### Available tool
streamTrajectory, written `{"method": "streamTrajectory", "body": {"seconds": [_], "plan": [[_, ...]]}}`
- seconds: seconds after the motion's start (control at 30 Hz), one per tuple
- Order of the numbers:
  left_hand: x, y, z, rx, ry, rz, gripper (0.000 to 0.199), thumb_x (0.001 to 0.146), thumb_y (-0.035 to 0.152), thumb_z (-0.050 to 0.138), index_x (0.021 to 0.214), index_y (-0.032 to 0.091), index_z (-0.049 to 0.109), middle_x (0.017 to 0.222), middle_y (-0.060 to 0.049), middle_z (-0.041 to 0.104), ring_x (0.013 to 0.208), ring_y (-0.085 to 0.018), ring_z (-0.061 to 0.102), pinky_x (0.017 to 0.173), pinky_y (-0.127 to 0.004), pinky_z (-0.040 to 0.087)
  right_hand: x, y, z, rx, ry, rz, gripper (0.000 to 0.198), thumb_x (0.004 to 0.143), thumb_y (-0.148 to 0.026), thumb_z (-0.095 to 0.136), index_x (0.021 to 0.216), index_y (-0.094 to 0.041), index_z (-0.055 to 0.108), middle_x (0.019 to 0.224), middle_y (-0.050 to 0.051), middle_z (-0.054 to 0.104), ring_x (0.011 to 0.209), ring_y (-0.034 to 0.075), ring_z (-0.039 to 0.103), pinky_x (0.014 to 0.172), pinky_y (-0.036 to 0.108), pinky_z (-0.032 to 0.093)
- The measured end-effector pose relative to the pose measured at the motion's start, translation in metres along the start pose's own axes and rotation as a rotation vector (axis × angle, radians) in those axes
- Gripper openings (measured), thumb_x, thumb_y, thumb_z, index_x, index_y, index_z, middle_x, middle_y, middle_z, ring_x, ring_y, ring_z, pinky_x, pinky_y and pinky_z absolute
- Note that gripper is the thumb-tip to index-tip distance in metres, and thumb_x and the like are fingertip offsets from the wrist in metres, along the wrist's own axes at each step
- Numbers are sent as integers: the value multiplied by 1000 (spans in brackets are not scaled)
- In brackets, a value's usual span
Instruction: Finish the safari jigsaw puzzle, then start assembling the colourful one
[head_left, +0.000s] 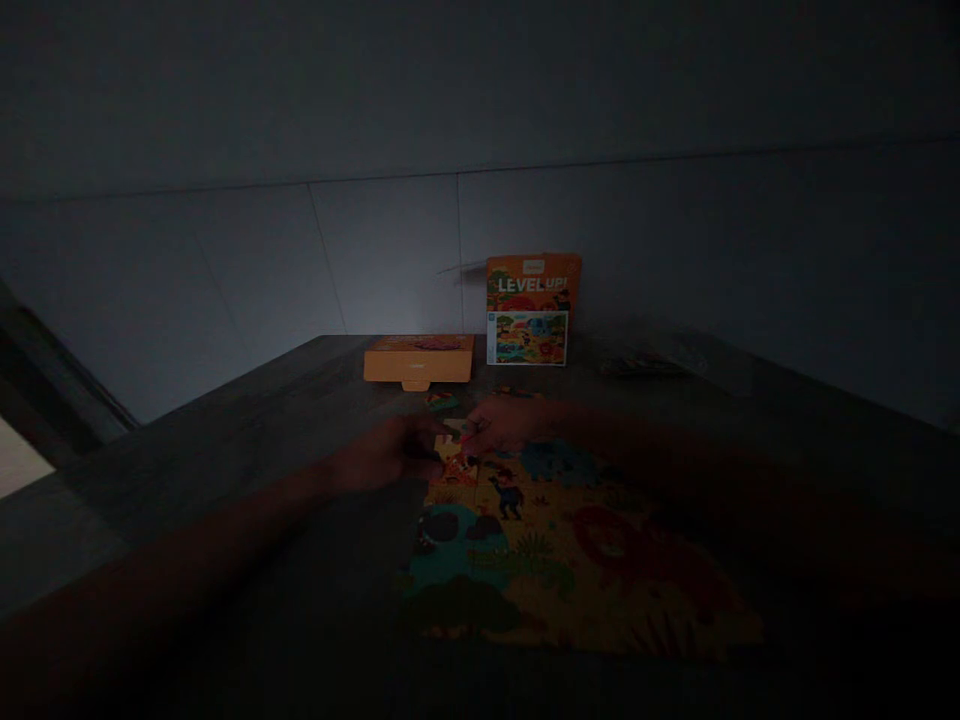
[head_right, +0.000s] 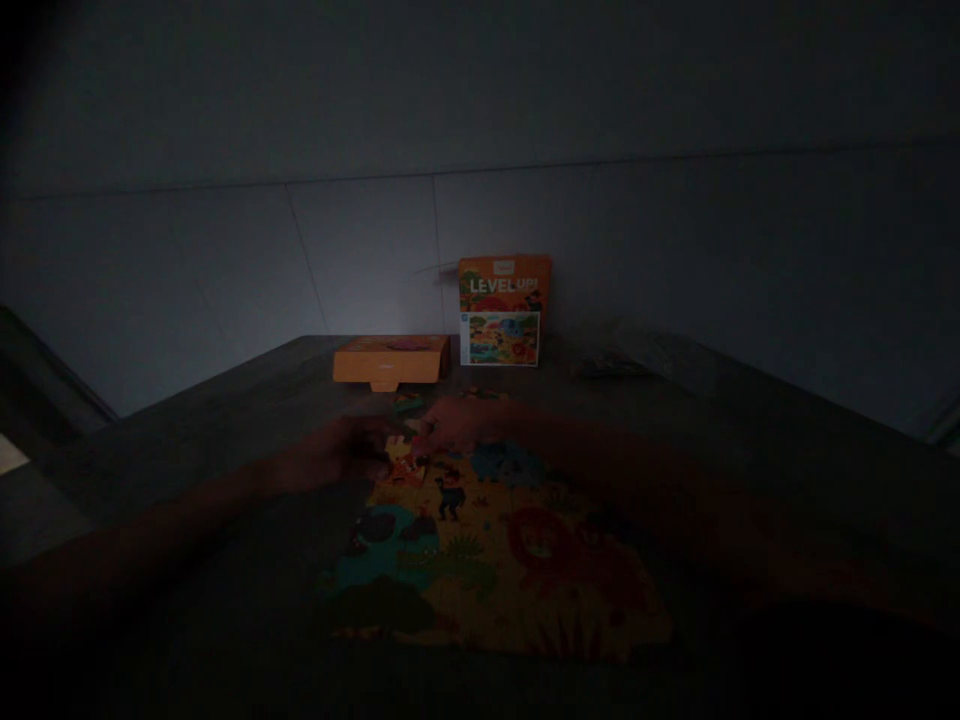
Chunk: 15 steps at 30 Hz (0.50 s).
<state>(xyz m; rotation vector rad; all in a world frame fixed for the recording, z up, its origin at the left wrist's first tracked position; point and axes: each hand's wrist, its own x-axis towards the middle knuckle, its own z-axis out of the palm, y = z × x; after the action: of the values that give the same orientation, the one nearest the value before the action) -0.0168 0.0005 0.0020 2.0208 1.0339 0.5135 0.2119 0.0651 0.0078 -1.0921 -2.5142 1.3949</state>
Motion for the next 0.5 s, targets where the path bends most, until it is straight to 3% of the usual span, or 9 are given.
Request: {"method": "streamTrajectory", "body": {"seconds": [0.23, 0.33, 0.5], "plan": [[0, 2, -1, -1, -40, -34, 42, 78, 36, 69, 114, 17, 57, 83, -1, 65, 76, -17, 60, 63, -26, 44, 0, -7, -1, -268, 40, -62, 35, 78, -47, 69, 83, -13, 67, 71, 0, 61, 60, 9, 50, 52, 20, 35], [-2, 4, -3, 89, -48, -34, 43, 79, 39, 69, 114, 18, 59, 92, -4, 68, 81, -20, 63, 66, -28, 47, 0, -11, -2, -376, 19, -77, 35, 80, -46, 67, 85, -11, 70, 77, 3, 66, 64, 11, 54, 55, 21, 36], [-3, 1, -6, 183, -43, -36, 45, 79, 44, 69, 114, 16, 62, 89, -5, 69, 77, -20, 63, 63, -28, 47, 4, -10, -3, -478, -10, -87, 43, 81, -50, 65, 91, -9, 72, 78, 5, 68, 64, 12, 55, 55, 21, 36]]}}
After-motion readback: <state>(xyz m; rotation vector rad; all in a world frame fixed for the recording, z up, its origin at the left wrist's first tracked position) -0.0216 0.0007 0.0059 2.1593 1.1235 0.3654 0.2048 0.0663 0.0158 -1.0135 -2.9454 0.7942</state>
